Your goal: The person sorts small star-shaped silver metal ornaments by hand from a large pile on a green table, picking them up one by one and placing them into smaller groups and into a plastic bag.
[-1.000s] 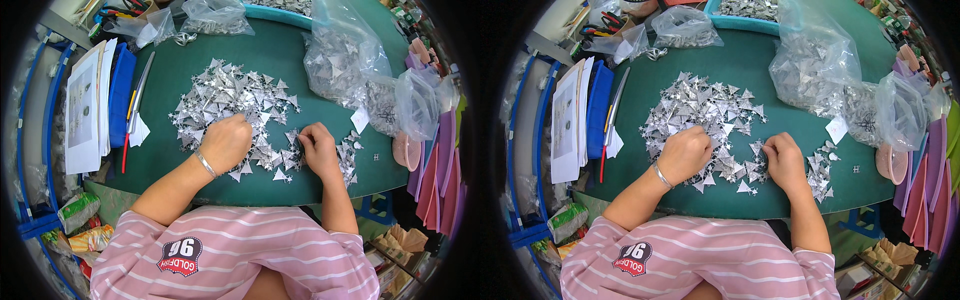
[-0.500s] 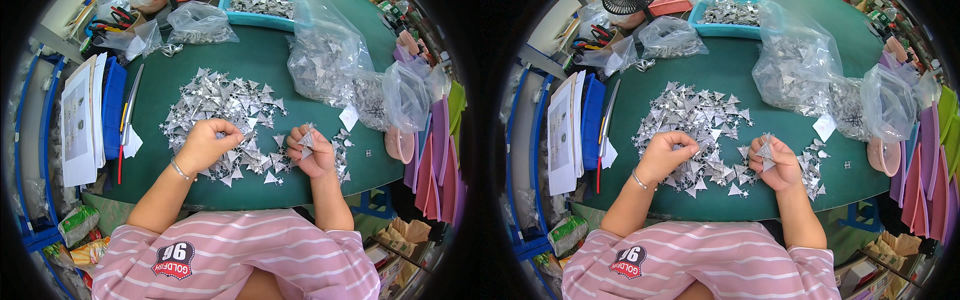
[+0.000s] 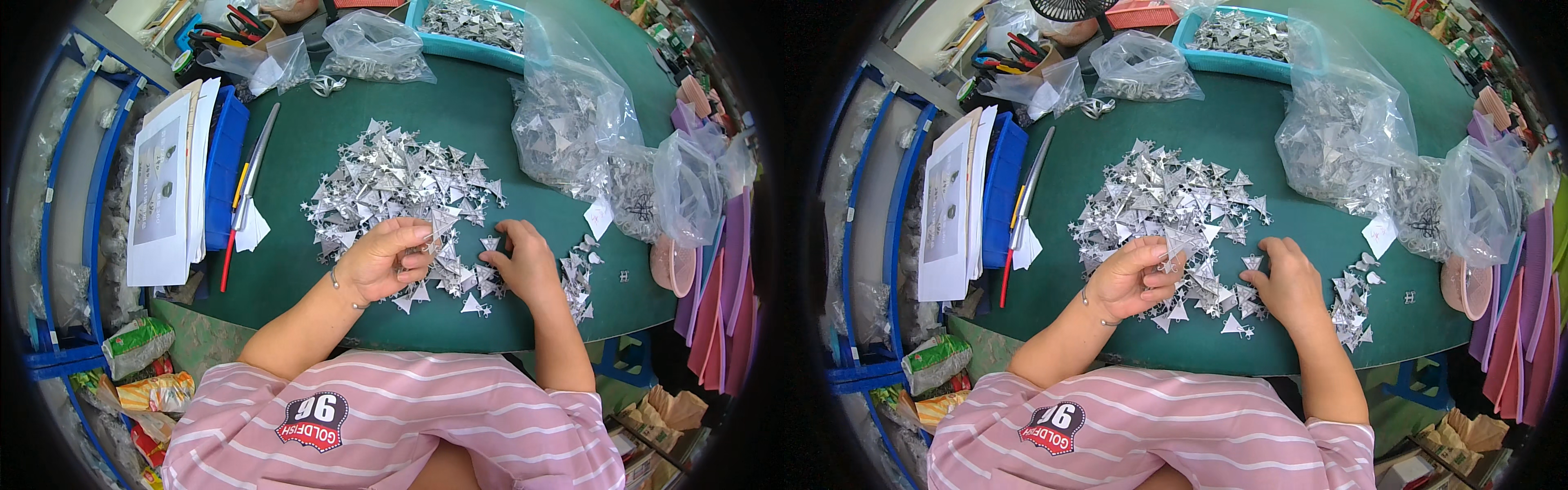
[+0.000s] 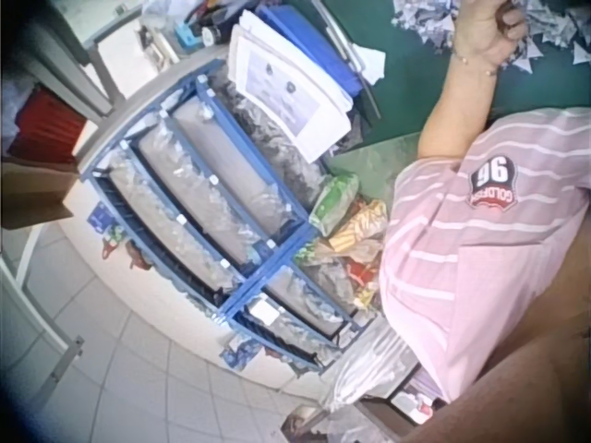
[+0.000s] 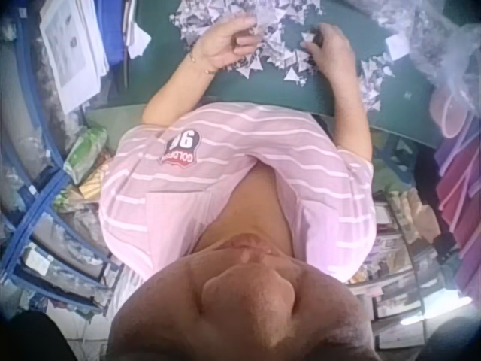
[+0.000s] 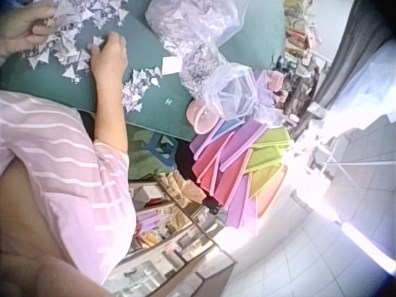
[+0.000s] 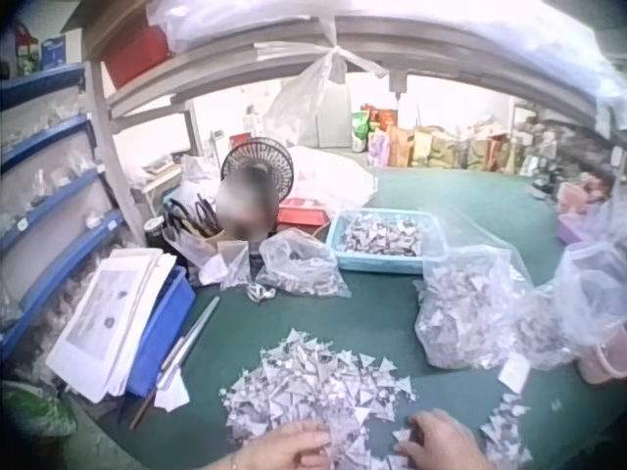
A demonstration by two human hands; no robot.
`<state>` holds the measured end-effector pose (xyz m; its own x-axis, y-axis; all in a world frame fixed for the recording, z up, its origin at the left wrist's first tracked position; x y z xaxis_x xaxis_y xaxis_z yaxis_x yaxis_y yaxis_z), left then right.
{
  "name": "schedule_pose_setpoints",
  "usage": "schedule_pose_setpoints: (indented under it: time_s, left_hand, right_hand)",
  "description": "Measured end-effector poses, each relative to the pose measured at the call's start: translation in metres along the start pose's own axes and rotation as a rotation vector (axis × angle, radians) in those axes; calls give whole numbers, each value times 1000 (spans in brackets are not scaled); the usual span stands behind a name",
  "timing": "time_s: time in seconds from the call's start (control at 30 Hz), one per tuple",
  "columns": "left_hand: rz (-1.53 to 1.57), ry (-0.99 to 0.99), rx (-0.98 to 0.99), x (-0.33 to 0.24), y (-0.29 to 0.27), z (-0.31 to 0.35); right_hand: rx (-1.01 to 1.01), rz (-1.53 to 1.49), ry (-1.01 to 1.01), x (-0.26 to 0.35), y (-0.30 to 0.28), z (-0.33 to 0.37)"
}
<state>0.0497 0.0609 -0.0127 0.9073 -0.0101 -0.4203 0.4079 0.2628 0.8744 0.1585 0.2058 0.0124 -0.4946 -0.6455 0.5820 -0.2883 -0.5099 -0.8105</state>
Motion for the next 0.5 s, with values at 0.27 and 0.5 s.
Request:
schedule_pose_setpoints:
  time_s: [0.27, 0.5]
  left_hand:
    - [-194, 102, -89, -12, -2, 1]
    - [-229, 136, -130, -19, -11, 8]
  right_hand:
    - [-199, -54, -140, -4, -5, 0]
    - [-57, -306, -132, -12, -5, 3]
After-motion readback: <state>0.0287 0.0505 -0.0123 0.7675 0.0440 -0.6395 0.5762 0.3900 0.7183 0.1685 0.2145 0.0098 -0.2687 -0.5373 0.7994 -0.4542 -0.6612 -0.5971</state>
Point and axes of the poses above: each hand's wrist, its own z-axis away from the middle knuckle, its own y-axis out of the palm, x = y × z, the point moved 8 cm from there along -z, towards the middle knuckle, and after that the axes turned 1 degree about -y, right-handed, at the moved point
